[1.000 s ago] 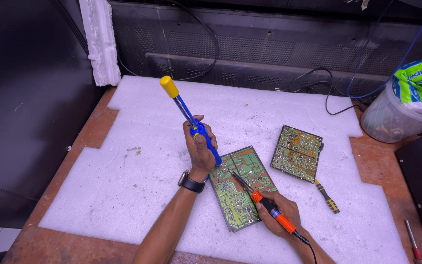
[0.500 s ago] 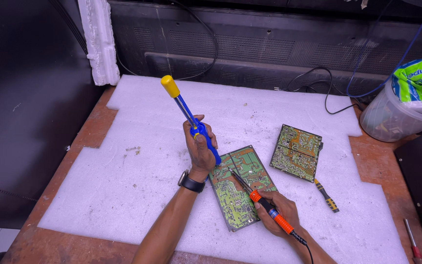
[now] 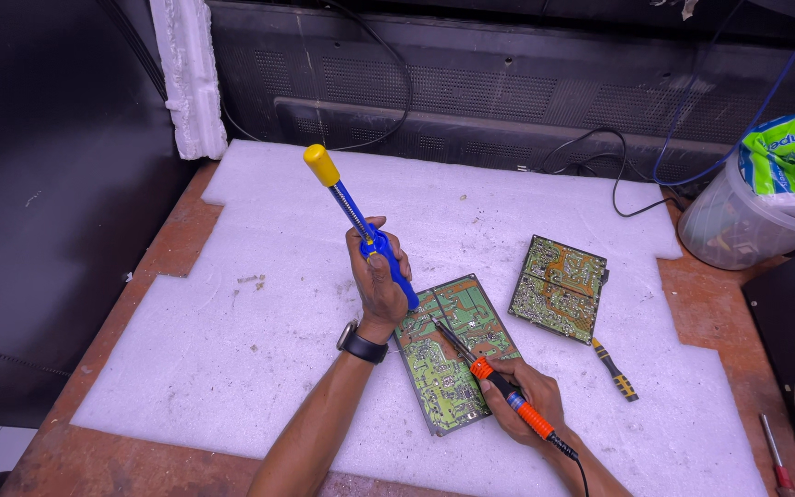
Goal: The person uses a soldering iron and a desoldering pump to work on a green circuit board placed on a white foam mat. They repeatedly apply the soldering iron to the board's surface and use the pump to remove material, while a second circuit board rests nearby.
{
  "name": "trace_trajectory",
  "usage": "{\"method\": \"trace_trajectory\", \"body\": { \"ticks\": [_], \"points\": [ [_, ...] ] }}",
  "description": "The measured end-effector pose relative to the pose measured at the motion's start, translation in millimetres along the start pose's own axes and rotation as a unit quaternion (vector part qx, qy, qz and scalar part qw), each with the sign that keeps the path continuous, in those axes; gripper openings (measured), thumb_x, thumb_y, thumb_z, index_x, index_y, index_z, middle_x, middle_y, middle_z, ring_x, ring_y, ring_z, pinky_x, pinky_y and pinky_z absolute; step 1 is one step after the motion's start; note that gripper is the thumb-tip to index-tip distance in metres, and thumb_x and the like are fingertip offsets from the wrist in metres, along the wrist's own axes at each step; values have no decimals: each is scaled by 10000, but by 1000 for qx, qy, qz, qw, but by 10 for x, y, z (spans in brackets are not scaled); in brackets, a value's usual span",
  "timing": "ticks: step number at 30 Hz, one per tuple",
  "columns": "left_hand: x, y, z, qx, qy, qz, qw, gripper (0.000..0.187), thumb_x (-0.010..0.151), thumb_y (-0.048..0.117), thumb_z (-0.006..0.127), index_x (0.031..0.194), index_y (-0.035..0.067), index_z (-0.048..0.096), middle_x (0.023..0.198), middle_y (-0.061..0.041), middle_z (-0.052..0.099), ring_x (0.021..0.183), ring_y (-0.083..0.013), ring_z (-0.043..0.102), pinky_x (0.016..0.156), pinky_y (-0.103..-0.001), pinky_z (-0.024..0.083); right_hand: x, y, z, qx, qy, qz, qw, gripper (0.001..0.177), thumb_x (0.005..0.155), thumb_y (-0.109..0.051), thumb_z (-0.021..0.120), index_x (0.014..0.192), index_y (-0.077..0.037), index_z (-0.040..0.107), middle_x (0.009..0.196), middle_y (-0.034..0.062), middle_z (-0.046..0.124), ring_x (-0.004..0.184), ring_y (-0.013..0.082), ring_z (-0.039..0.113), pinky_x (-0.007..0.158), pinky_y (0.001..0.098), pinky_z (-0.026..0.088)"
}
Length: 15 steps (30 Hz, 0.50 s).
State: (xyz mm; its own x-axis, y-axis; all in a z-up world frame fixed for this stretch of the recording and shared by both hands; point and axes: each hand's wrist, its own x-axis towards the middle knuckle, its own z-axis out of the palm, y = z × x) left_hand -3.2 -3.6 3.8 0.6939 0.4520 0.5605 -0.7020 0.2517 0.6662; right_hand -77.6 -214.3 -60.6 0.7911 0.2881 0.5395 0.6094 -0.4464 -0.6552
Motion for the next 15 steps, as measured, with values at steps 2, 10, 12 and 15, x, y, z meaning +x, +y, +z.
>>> {"method": "trace_trajectory", "body": {
  "ticks": [2,10,12,15],
  "points": [
    [-9,15,26,-13,1,-2,1000,580,822,604,466,1092,99,376,704,-16,419,467,-64,392,387,-182,352,-14,60,21,10,3,-9,1000,220,746,-227,608,908,-80,623,775,-17,674,547,56,602,464,187,455],
    [-76,-28,59,-9,1,-15,1000,601,806,630,462,1090,107,375,695,-14,419,457,-64,395,373,-181,356,-16,69,13,29,-2,-15,999,229,739,-199,625,916,-53,626,850,17,684,598,80,642,495,191,492],
    [-80,-53,55,-22,0,-7,1000,610,804,627,481,1094,102,372,701,-16,419,464,-67,401,391,-185,364,-22,74,15,5,-4,16,1000,243,733,-250,623,916,-91,630,826,-22,700,493,45,598,420,182,458],
    [-84,-30,73,-23,1,-10,1000,607,809,623,470,1098,100,368,703,-19,423,465,-71,407,396,-191,373,-8,59,10,7,-1,11,1000,240,729,-247,624,904,-83,627,861,-7,700,488,51,606,409,180,462]
  ]
}}
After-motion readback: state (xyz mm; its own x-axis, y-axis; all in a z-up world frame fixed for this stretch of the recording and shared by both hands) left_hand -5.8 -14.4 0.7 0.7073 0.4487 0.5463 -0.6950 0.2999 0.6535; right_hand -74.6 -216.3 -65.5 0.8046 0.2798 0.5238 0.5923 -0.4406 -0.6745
